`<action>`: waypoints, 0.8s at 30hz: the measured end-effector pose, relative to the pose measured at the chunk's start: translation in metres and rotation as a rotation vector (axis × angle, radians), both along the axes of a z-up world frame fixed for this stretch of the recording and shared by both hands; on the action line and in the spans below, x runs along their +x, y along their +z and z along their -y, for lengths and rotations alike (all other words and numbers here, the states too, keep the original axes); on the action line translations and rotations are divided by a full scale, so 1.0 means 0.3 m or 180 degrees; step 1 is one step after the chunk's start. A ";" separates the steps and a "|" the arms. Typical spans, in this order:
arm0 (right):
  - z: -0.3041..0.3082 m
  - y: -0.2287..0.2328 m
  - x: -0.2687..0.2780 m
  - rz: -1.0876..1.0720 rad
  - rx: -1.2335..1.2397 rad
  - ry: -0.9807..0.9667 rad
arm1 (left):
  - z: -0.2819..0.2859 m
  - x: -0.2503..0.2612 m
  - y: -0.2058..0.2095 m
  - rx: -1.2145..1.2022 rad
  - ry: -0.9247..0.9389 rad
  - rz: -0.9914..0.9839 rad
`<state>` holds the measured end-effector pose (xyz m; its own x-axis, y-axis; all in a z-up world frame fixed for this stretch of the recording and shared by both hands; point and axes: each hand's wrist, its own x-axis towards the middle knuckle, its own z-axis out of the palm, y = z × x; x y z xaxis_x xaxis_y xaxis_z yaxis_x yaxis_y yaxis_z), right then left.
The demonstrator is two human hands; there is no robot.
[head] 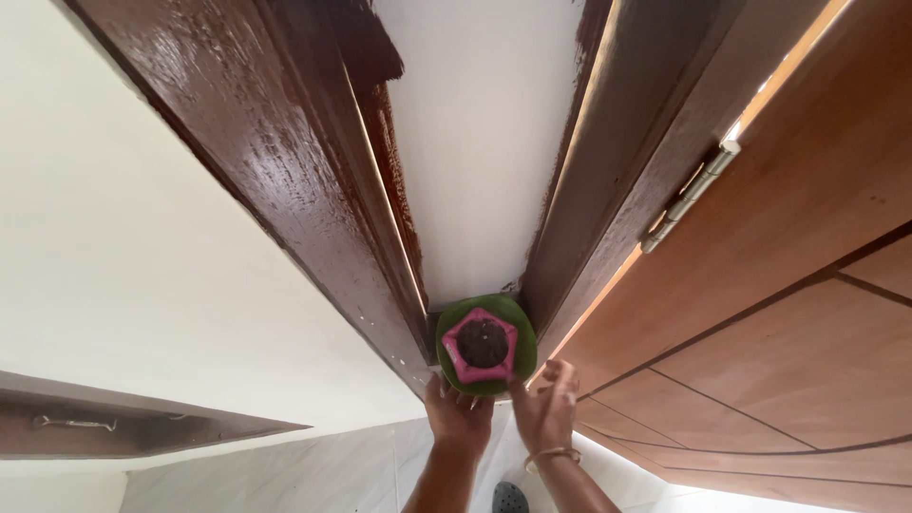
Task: Cleaning glass windows using soapy water and cloths.
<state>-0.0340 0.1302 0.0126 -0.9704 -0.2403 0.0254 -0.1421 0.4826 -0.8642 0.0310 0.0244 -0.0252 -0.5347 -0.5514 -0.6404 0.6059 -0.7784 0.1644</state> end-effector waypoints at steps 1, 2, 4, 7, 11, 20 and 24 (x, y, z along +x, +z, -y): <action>0.000 0.035 0.012 -0.0006 -0.0002 0.0000 | -0.004 0.002 0.023 -0.0002 0.0000 -0.0006; -0.002 0.069 0.026 -0.0528 0.0164 0.0131 | -0.009 0.007 0.043 0.0013 -0.0040 0.0080; 0.004 0.104 0.032 -0.1049 0.0328 0.0276 | -0.018 0.011 0.065 0.0030 -0.0069 0.0168; 0.032 0.108 0.008 -0.0542 0.0471 0.0284 | -0.017 0.013 0.063 -0.0090 0.0012 0.0262; 0.046 0.111 -0.013 -0.0683 0.0387 0.0120 | -0.015 0.010 0.048 -0.0098 0.0083 0.0136; 0.033 0.106 0.014 -0.0790 0.0205 0.0215 | -0.007 0.028 0.070 -0.0153 -0.0423 0.0322; 0.030 0.061 0.022 -0.0779 0.0089 0.0199 | -0.011 0.032 0.060 -0.0146 -0.0509 0.0402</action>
